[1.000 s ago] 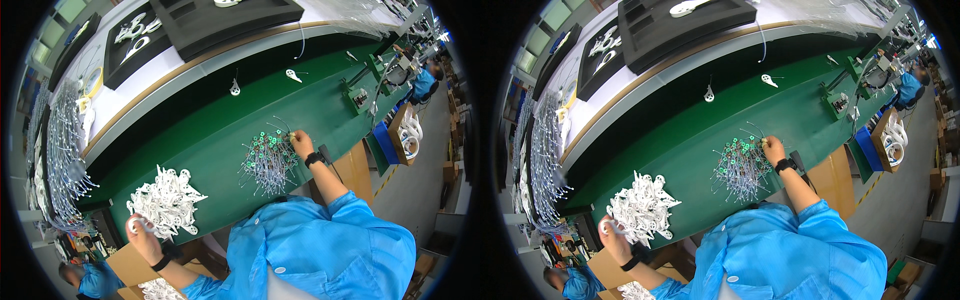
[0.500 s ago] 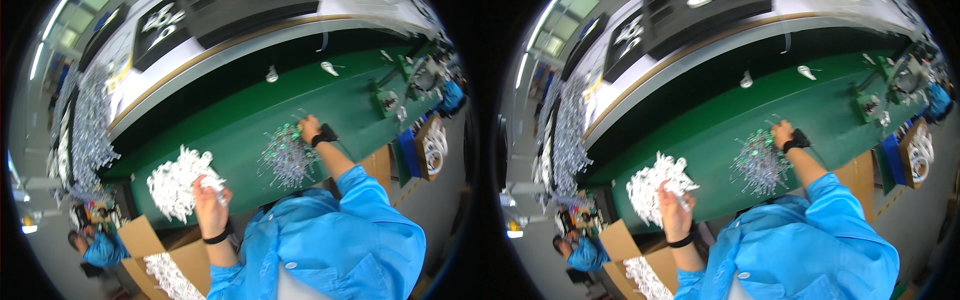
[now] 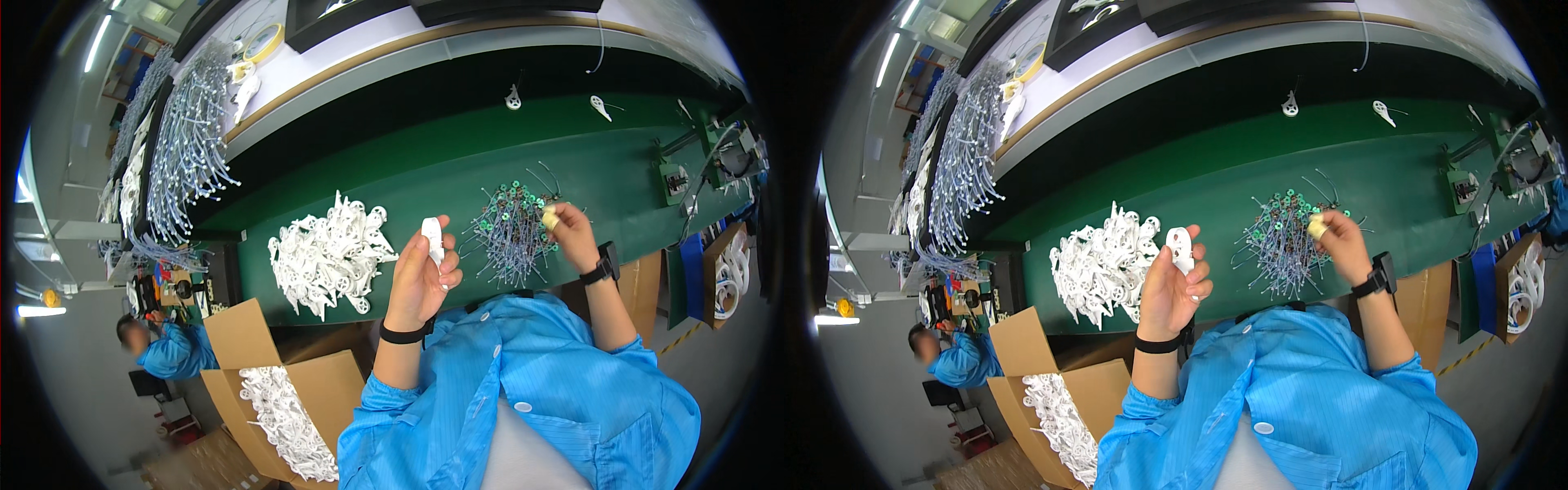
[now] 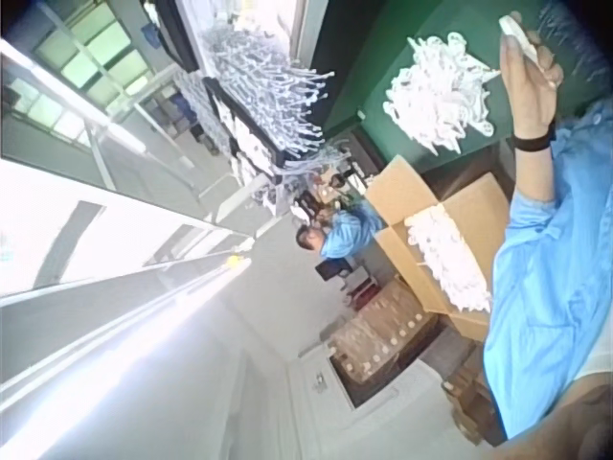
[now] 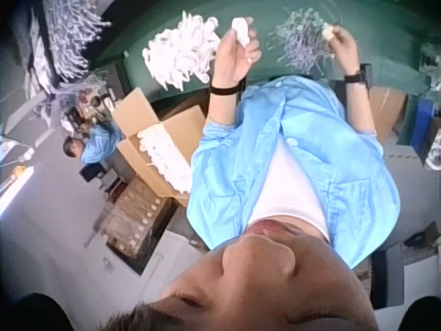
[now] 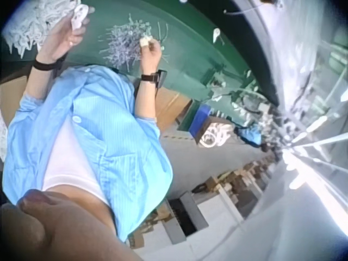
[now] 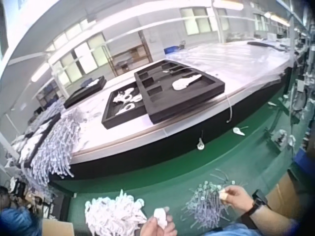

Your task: The person is manually assembling small white plastic components by attaching multiple thin wires with green connectors to them.

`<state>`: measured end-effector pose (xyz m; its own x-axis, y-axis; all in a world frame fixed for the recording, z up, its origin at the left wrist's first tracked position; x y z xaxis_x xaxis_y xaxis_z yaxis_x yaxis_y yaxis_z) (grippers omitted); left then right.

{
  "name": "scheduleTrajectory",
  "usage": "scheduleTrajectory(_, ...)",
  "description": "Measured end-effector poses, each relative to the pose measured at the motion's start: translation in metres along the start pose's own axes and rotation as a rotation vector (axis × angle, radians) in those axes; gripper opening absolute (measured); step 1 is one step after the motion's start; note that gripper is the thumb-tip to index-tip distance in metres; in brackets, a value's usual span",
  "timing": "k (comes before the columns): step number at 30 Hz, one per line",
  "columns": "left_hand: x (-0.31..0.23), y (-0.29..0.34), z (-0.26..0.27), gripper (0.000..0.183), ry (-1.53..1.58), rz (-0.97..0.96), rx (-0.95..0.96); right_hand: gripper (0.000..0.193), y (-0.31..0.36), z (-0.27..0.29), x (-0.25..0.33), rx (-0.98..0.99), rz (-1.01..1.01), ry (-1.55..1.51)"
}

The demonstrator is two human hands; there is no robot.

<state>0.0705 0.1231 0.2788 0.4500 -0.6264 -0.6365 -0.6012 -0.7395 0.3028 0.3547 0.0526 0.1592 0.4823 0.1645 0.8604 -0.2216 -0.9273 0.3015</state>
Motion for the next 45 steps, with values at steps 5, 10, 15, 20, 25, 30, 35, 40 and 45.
scheduleTrajectory(5,0.004,-0.010,-0.014,0.051,-0.203,-0.020,0.084,0.024,0.044,-0.067,0.038,0.202,-0.075,-0.108)
scheduleTrajectory(10,0.013,-0.013,-0.037,0.046,-0.829,-0.158,0.118,0.022,0.051,-0.099,0.059,0.243,-0.107,-0.193)
scheduleTrajectory(15,0.030,-0.022,-0.023,0.036,-0.676,-0.039,0.149,0.020,0.047,-0.108,0.064,0.218,-0.018,-0.393)
scheduleTrajectory(20,0.031,-0.028,-0.029,0.037,-0.425,0.061,0.177,0.031,0.051,-0.114,0.060,0.346,0.067,-0.466)
scheduleTrajectory(25,0.024,-0.035,-0.028,0.049,0.073,0.294,0.145,0.032,0.053,-0.117,0.074,0.174,0.306,-0.373)
scheduleTrajectory(30,0.021,-0.039,-0.022,0.051,0.273,0.330,0.151,0.029,0.065,-0.121,0.099,0.224,0.592,-0.342)
scheduleTrajectory(35,0.020,-0.038,-0.026,0.048,0.247,0.318,0.183,0.028,0.066,-0.126,0.092,0.277,0.569,-0.350)
scheduleTrajectory(40,0.017,-0.036,-0.028,0.047,0.295,0.301,0.177,0.029,0.062,-0.123,0.088,0.267,0.619,-0.262)
scheduleTrajectory(45,0.020,-0.037,-0.028,0.046,0.163,0.226,0.117,0.024,0.064,-0.126,0.078,0.211,0.602,-0.115)
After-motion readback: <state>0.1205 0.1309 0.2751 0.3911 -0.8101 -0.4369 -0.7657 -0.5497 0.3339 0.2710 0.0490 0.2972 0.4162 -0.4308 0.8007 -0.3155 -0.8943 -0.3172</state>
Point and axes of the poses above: each hand's wrist, its own y-axis away from the middle knuckle, its own z-axis out of the back of the hand, x = y × z, the point moved 2 cm from there along -y, towards the middle knuckle, and after that the axes turned 13 degrees about -y, right-handed, at the moved point
